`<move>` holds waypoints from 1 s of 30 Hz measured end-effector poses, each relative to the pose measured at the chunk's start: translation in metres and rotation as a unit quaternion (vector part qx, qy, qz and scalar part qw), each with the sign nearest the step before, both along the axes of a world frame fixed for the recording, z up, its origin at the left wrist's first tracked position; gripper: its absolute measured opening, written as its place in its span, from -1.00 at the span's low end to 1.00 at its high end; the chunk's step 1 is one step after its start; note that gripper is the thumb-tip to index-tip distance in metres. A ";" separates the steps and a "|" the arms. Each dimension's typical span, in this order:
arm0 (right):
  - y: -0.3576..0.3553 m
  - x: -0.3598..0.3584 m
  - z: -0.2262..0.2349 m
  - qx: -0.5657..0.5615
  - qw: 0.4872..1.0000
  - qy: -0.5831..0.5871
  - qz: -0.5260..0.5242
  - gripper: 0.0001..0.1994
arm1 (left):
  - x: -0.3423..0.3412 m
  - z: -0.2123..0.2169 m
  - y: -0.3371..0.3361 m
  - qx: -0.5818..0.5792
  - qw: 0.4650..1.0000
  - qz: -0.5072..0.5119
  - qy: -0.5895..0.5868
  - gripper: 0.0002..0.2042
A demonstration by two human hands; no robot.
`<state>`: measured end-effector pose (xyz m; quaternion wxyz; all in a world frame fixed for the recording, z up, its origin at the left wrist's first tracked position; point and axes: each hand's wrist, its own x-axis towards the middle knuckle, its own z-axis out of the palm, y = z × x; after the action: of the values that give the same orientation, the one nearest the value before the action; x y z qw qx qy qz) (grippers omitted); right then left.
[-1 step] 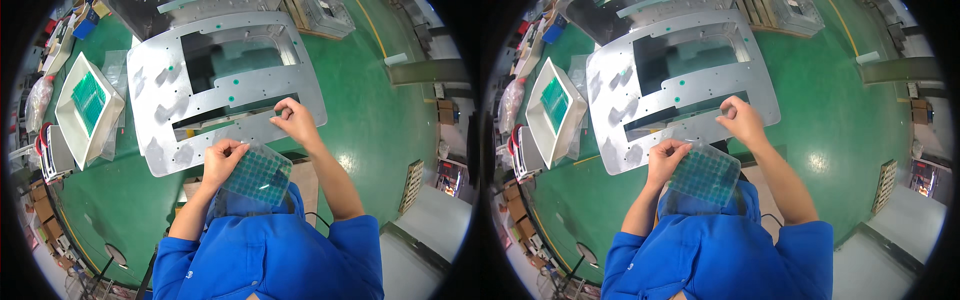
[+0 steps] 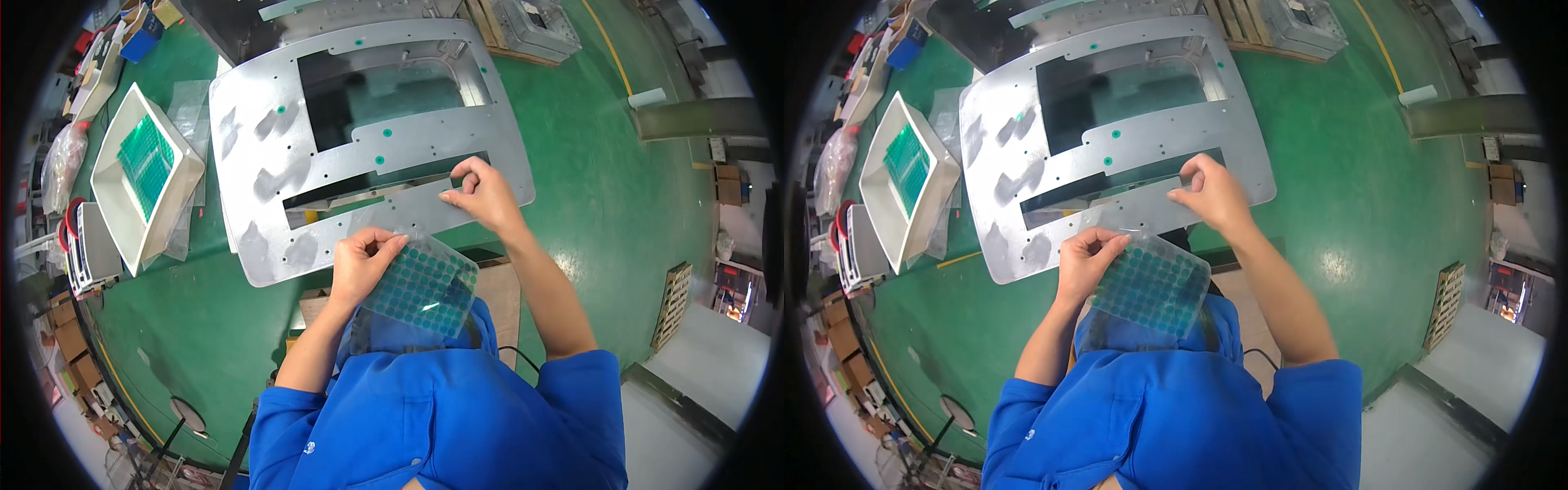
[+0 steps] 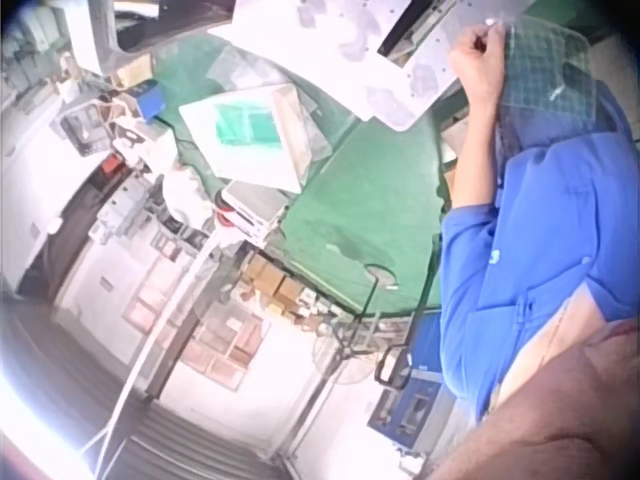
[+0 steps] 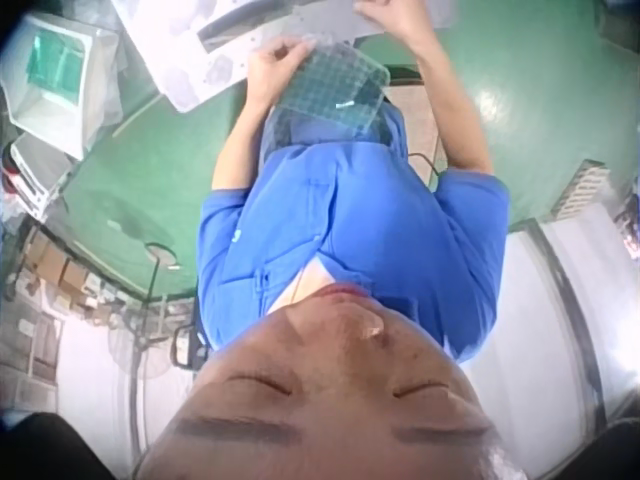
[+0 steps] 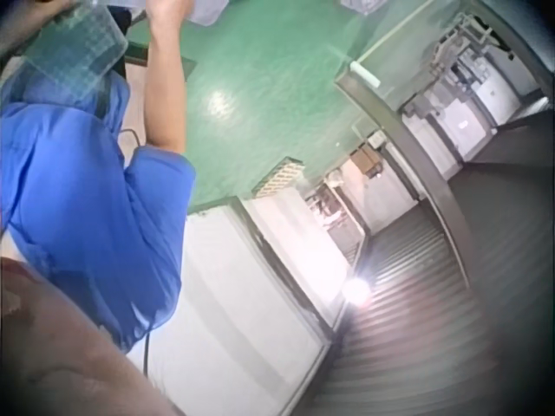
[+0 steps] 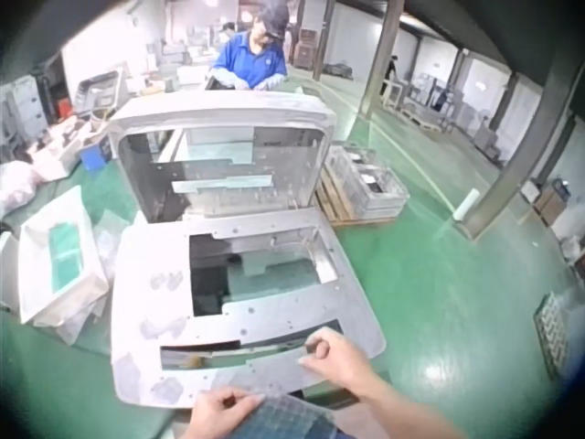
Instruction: Applying small green adhesive labels to specified locations on a metal chassis.
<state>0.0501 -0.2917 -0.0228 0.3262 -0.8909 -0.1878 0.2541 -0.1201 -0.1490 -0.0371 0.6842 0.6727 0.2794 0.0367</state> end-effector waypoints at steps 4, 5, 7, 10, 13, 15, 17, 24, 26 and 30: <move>0.005 0.026 -0.002 -0.010 0.997 0.037 0.062 -0.74 | -0.029 0.007 0.009 0.002 1.000 0.018 -0.023 -0.92; 0.003 0.031 -0.010 0.004 0.996 0.057 0.069 -0.74 | -0.041 0.008 0.013 0.004 0.999 0.033 -0.036 -0.94; 0.002 0.034 -0.011 0.038 0.993 0.081 0.083 -0.75 | -0.068 0.010 0.025 -0.008 0.995 0.089 -0.053 -0.95; 0.006 0.025 0.006 -0.066 0.992 0.022 0.107 -0.77 | -0.111 0.009 0.048 -0.035 0.977 0.206 -0.050 -0.96; 0.002 0.033 0.001 -0.071 0.990 0.040 0.115 -0.77 | -0.143 0.005 0.070 -0.012 0.952 0.297 -0.081 -0.94; 0.005 0.029 0.007 -0.095 0.988 -0.004 0.120 -0.83 | -0.166 -0.006 0.082 0.021 0.938 0.333 -0.096 -0.94; 0.027 -0.009 0.023 0.046 0.965 -0.175 0.191 -0.86 | -0.185 -0.014 0.089 0.023 0.939 0.330 -0.097 -0.95; 0.086 -0.069 0.002 0.003 0.913 -0.224 0.340 -0.75 | -0.175 -0.052 0.082 0.234 0.944 0.169 -0.160 -0.91; 0.093 -0.067 0.013 -0.035 0.929 -0.181 0.321 -0.69 | -0.164 -0.060 0.073 0.236 0.940 0.167 -0.183 -0.93; 0.093 -0.051 0.053 -0.048 0.933 -0.106 0.339 -0.57 | -0.150 -0.055 0.066 0.266 0.912 0.208 -0.233 -0.87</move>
<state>-0.0012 -0.1983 0.0299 0.1553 -0.8105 -0.5000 0.2625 -0.2698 -0.0832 -0.0918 0.5024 0.7288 0.2253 0.4072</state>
